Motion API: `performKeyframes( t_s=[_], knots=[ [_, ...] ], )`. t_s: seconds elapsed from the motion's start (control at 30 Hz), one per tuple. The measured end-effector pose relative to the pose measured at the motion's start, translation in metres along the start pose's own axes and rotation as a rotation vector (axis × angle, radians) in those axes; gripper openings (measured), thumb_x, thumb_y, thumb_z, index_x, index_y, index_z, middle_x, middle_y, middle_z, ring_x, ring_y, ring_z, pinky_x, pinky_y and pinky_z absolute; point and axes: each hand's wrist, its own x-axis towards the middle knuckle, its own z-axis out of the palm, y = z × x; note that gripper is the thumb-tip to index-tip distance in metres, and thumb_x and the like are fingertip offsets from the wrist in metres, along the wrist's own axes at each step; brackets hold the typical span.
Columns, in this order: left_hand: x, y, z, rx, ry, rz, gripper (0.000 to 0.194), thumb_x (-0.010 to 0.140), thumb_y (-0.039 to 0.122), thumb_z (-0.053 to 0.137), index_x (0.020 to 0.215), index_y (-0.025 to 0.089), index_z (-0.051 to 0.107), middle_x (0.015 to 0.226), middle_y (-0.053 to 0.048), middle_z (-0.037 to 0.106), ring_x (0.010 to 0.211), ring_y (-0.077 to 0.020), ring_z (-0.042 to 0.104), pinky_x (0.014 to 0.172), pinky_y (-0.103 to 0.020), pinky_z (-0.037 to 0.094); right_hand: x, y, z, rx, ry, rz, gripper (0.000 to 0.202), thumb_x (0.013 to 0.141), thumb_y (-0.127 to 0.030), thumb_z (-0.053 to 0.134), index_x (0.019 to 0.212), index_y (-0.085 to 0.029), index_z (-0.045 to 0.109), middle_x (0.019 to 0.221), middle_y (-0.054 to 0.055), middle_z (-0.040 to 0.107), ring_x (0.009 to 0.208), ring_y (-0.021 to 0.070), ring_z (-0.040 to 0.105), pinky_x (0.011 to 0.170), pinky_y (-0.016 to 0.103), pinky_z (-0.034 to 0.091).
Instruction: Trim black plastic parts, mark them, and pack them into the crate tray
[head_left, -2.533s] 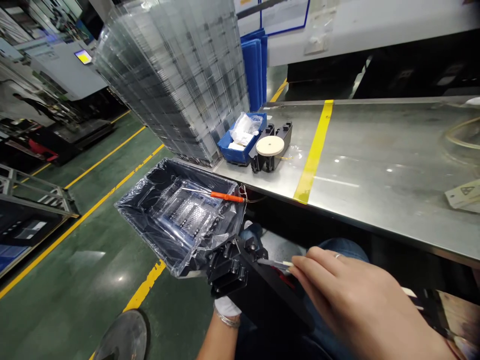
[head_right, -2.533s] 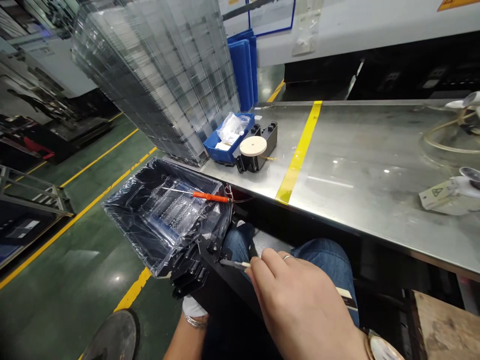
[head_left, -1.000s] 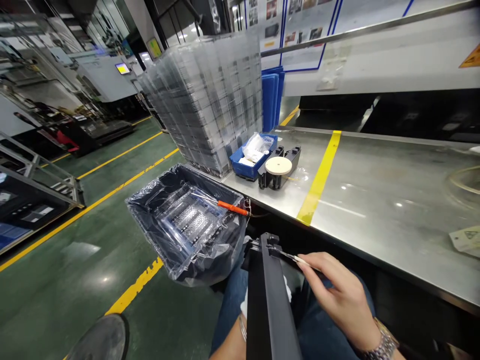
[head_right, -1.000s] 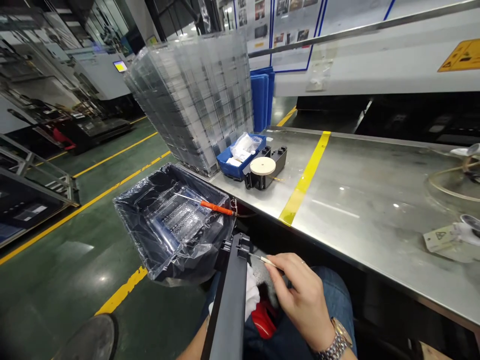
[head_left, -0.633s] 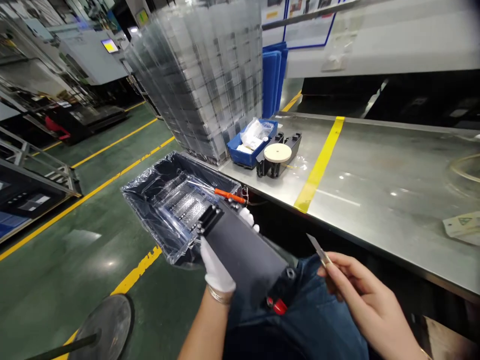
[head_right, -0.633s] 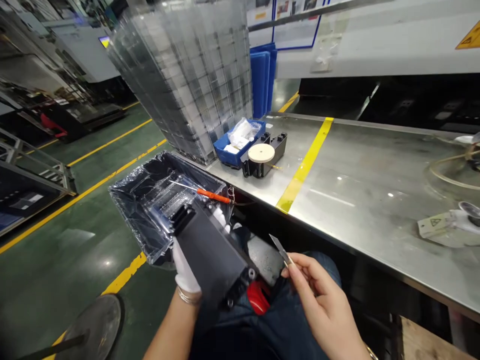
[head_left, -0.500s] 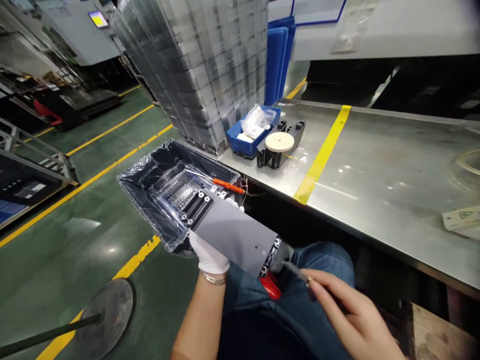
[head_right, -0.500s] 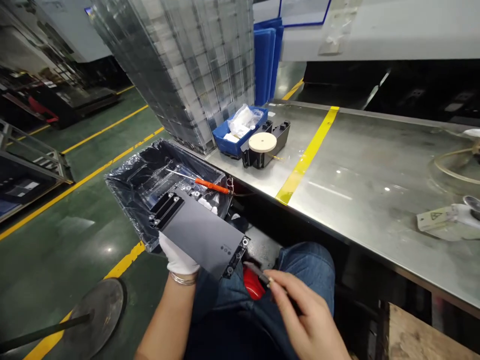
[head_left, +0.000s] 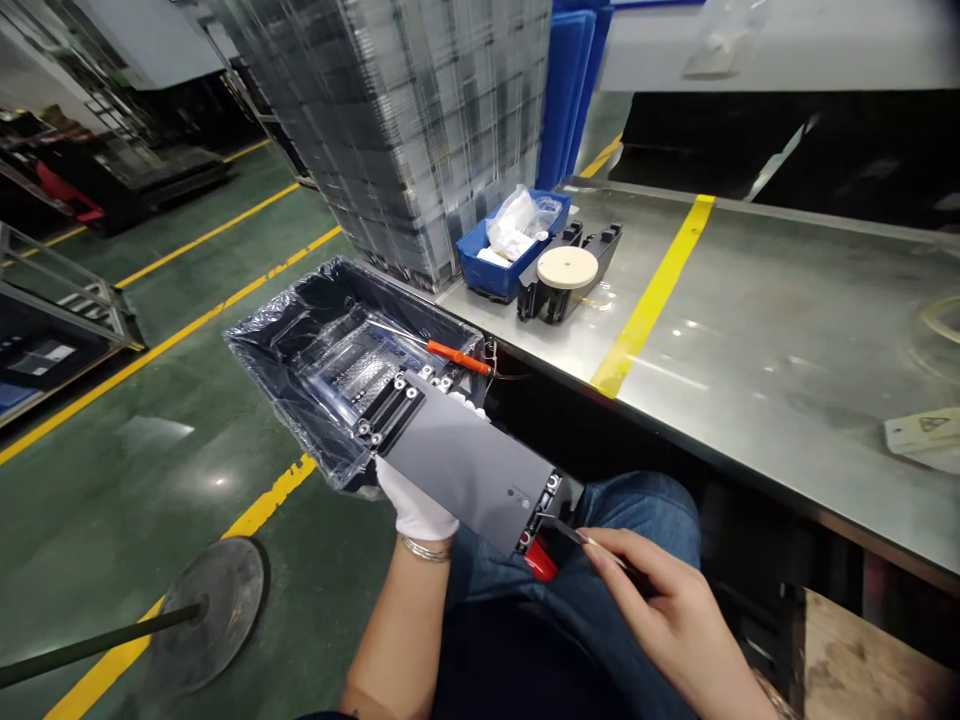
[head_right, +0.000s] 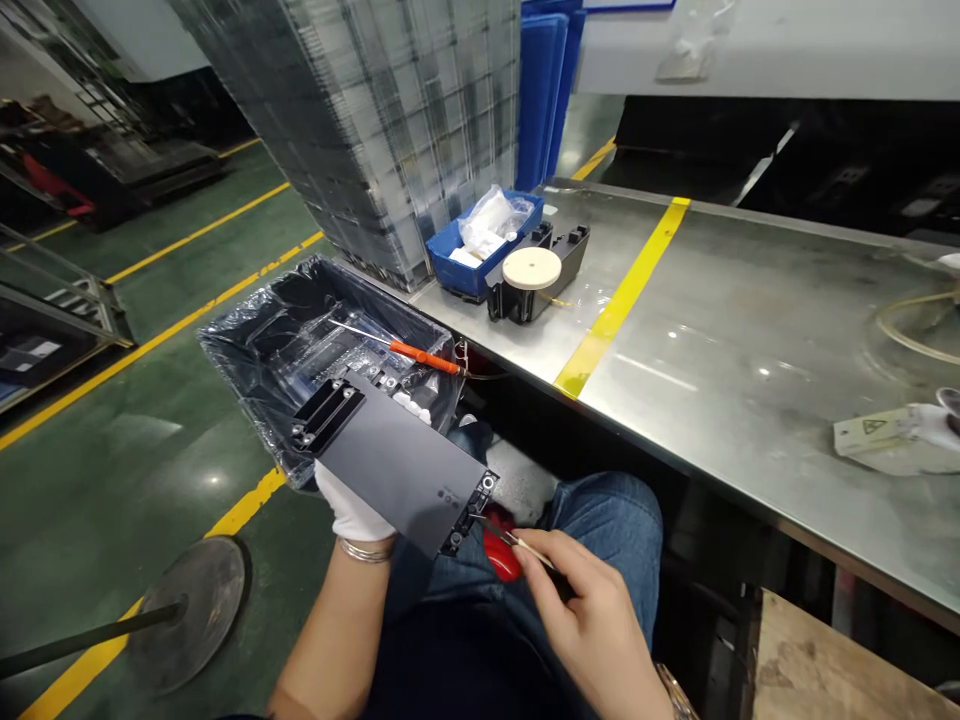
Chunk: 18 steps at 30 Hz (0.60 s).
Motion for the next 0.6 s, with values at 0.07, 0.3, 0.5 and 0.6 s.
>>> performKeyframes(
  t_s=[0.07,0.3,0.5,0.6],
  knots=[
    [0.0,0.0,0.0,-0.006,-0.065,-0.02,0.042,0.09,0.054,0.041,0.098,0.027,0.072,0.102,-0.005,0.073,0.097,-0.0258,0.066,0.105,-0.05,0.046,0.001,0.003,-0.002,-0.15,0.097,-0.143,0.017,0.097,-0.034,0.059,0.099,-0.023,0.073,0.086,0.002,0.075,0.075,0.0135,0.072,0.07,0.019,0.055],
    [-0.004,-0.001,0.006,-0.107,-0.089,-0.028,0.043,0.09,0.05,0.04,0.088,0.024,0.073,0.097,-0.007,0.075,0.088,-0.0244,0.069,0.079,-0.04,0.059,0.002,0.005,-0.006,-0.306,0.076,-0.281,0.012,0.098,-0.025,0.057,0.105,-0.025,0.067,0.083,-0.002,0.071,0.071,0.0098,0.068,0.067,0.018,0.052],
    [-0.002,0.0,-0.002,-0.09,-0.15,-0.083,0.038,0.087,0.049,0.05,0.096,0.018,0.071,0.099,-0.009,0.074,0.092,-0.0233,0.069,0.085,-0.038,0.059,0.006,0.003,-0.012,-0.085,0.016,-0.058,0.018,0.1,-0.034,0.053,0.097,-0.025,0.068,0.083,-0.001,0.072,0.075,0.0107,0.069,0.07,0.015,0.053],
    [-0.001,-0.002,-0.005,-0.053,-0.176,-0.023,0.036,0.086,0.052,0.054,0.085,0.019,0.069,0.085,-0.006,0.071,0.083,-0.0185,0.067,0.085,-0.03,0.058,0.012,-0.002,-0.006,0.049,0.061,0.095,0.03,0.098,-0.044,0.051,0.087,-0.022,0.068,0.073,0.0,0.068,0.065,0.0116,0.065,0.06,0.016,0.051]
  ],
)
